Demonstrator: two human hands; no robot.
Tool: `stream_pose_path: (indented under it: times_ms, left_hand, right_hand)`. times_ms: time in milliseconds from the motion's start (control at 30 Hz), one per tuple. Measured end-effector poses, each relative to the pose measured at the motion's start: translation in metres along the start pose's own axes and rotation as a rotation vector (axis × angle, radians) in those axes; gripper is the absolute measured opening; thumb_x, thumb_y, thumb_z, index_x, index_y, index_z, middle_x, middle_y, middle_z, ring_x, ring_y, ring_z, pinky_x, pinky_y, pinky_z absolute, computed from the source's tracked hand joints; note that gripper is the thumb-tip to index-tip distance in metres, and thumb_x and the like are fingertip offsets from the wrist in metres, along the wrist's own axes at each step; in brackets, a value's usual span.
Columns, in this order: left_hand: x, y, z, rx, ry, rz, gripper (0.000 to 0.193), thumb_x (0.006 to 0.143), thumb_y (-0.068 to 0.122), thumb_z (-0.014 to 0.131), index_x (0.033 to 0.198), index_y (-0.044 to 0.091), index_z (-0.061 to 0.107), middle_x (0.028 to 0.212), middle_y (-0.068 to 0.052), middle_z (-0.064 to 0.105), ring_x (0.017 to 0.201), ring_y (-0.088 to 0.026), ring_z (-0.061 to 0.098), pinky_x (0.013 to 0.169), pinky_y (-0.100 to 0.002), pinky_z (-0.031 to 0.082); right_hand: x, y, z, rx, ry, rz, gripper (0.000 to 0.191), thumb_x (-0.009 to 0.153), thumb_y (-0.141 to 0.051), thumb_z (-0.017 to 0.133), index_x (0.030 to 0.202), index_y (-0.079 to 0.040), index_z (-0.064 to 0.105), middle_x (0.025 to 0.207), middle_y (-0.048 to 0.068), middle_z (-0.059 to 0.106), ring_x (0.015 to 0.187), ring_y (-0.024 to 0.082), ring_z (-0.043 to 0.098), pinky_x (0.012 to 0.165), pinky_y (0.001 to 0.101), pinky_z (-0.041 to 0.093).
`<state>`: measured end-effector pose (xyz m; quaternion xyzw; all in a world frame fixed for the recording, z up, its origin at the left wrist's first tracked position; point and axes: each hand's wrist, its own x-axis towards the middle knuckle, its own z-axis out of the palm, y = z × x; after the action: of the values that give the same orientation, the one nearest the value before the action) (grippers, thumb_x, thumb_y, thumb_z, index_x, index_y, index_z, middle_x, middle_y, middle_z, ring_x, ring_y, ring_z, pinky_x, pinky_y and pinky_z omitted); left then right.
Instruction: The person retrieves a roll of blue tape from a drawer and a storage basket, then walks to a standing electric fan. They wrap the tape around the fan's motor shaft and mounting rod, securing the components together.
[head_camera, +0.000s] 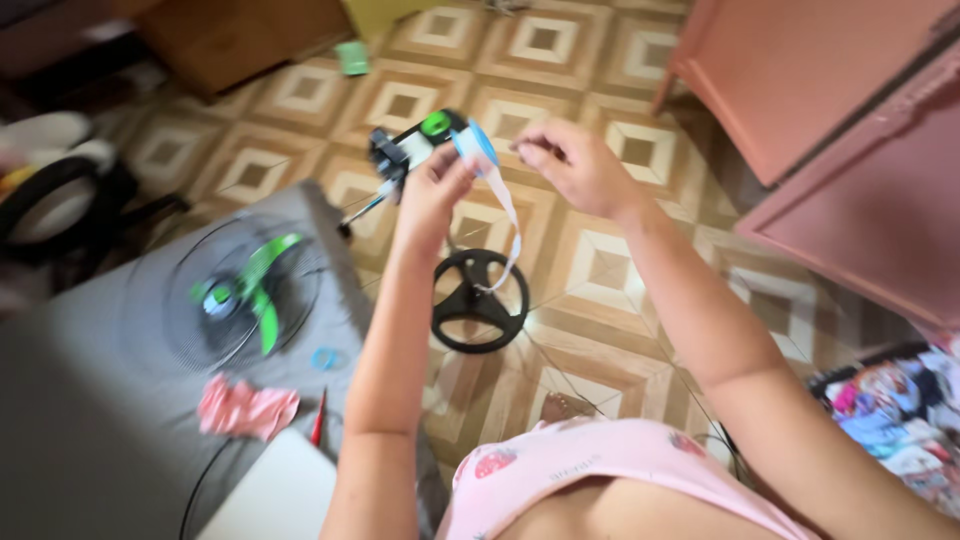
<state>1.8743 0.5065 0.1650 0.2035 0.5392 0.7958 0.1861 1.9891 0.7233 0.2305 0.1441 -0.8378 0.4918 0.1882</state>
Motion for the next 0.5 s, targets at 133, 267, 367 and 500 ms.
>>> stream_pose_path:
  times_ms: [133,267,367,500]
  left_hand:
    - [-0.092,0.099,-0.038,0.148,0.067,0.064,0.050,0.096,0.041,0.071,0.131,0.005,0.067,0.114,-0.002,0.074,0.105,-0.011,0.068,0.090,-0.027,0.050]
    - [-0.191,0.178,-0.058,0.282,0.137,0.110,0.053,0.096,0.047,0.068,0.128,0.005,0.069,0.114,-0.001,0.076,0.110,-0.011,0.067,0.093,-0.029,0.047]
    - [-0.257,0.213,-0.062,0.387,0.210,0.228,0.055,0.091,0.038,0.082,0.132,0.004,0.066,0.118,-0.003,0.074,0.112,-0.016,0.066,0.099,-0.034,0.050]
    - [-0.331,0.247,-0.068,0.767,0.369,0.381,0.076,0.077,0.026,0.097,0.138,0.005,0.059,0.134,-0.007,0.065,0.130,-0.021,0.059,0.106,-0.039,0.043]
  right_hand:
    - [0.017,-0.084,0.048,0.005,-0.078,-0.046,0.023,0.106,-0.025,0.066,0.117,-0.005,0.071,0.094,0.001,0.067,0.081,0.009,0.057,0.071,0.0262,0.047]
    - [0.021,-0.154,0.109,0.290,-0.169,-0.247,0.028,0.110,-0.030,0.065,0.120,-0.004,0.068,0.100,-0.003,0.067,0.090,0.004,0.058,0.079,0.0234,0.049]
    - [0.017,-0.197,0.151,0.370,-0.229,-0.325,0.032,0.112,-0.035,0.067,0.118,-0.004,0.068,0.099,-0.005,0.065,0.090,0.003,0.057,0.078,0.0225,0.048]
    - [-0.001,-0.245,0.200,0.324,-0.247,-0.302,0.041,0.111,-0.043,0.074,0.100,-0.004,0.068,0.083,-0.004,0.057,0.076,0.005,0.049,0.067,0.0250,0.040]
